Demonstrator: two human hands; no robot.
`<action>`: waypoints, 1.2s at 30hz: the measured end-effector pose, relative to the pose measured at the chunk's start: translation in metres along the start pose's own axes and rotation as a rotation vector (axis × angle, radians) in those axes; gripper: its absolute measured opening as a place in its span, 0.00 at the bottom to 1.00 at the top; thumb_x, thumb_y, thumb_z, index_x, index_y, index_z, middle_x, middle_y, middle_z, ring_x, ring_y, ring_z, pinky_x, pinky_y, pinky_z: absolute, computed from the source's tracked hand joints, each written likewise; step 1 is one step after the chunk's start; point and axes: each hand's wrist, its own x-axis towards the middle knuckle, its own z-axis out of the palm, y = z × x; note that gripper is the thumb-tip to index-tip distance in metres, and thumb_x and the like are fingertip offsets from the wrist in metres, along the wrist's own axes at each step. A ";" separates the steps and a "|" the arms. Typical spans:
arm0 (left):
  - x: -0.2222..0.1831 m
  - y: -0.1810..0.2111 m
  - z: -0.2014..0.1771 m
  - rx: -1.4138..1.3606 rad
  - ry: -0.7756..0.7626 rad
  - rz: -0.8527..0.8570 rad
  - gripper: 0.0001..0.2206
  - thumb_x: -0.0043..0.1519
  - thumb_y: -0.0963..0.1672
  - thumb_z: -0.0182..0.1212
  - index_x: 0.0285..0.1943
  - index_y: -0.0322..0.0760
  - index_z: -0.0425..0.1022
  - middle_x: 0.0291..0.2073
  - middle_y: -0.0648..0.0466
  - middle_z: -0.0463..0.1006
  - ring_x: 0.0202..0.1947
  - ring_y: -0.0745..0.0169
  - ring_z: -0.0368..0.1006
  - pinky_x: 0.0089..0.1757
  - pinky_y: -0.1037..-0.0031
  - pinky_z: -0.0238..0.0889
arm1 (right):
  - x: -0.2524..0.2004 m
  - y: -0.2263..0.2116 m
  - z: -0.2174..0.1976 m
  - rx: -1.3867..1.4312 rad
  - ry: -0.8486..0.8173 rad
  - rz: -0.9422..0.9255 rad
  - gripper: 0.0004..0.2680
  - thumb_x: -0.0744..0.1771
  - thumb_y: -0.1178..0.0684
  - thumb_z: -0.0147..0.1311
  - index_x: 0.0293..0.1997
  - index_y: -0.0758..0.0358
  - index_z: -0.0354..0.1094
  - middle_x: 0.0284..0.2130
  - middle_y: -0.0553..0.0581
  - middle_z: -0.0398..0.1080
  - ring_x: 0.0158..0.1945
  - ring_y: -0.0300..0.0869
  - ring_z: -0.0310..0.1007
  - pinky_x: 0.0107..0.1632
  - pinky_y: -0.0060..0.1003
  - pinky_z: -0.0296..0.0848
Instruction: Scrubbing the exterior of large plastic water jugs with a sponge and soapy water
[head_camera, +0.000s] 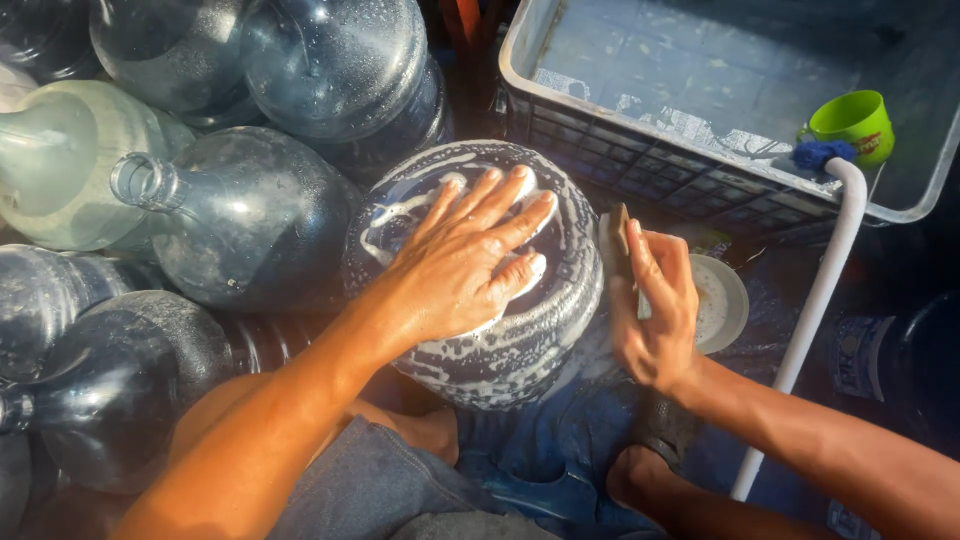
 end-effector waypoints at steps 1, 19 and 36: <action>-0.001 0.003 0.000 -0.011 0.000 0.019 0.28 0.68 0.55 0.42 0.76 0.44 0.58 0.77 0.44 0.48 0.76 0.39 0.38 0.67 0.43 0.25 | 0.001 -0.015 0.000 0.002 0.020 0.019 0.22 0.68 0.71 0.52 0.70 0.62 0.56 0.51 0.64 0.63 0.41 0.44 0.64 0.39 0.34 0.69; -0.008 0.011 -0.005 -0.061 0.012 0.089 0.25 0.65 0.48 0.47 0.73 0.42 0.63 0.76 0.44 0.54 0.76 0.40 0.42 0.67 0.44 0.29 | -0.002 -0.016 0.000 -0.055 -0.027 0.100 0.25 0.67 0.72 0.49 0.75 0.65 0.51 0.54 0.67 0.62 0.49 0.48 0.64 0.53 0.40 0.67; -0.005 0.013 -0.010 -0.157 0.075 0.192 0.20 0.61 0.43 0.54 0.62 0.39 0.76 0.69 0.47 0.67 0.73 0.45 0.54 0.67 0.49 0.40 | -0.007 -0.001 -0.006 -0.093 -0.036 -0.076 0.25 0.63 0.68 0.50 0.70 0.68 0.56 0.54 0.67 0.61 0.52 0.51 0.62 0.57 0.47 0.64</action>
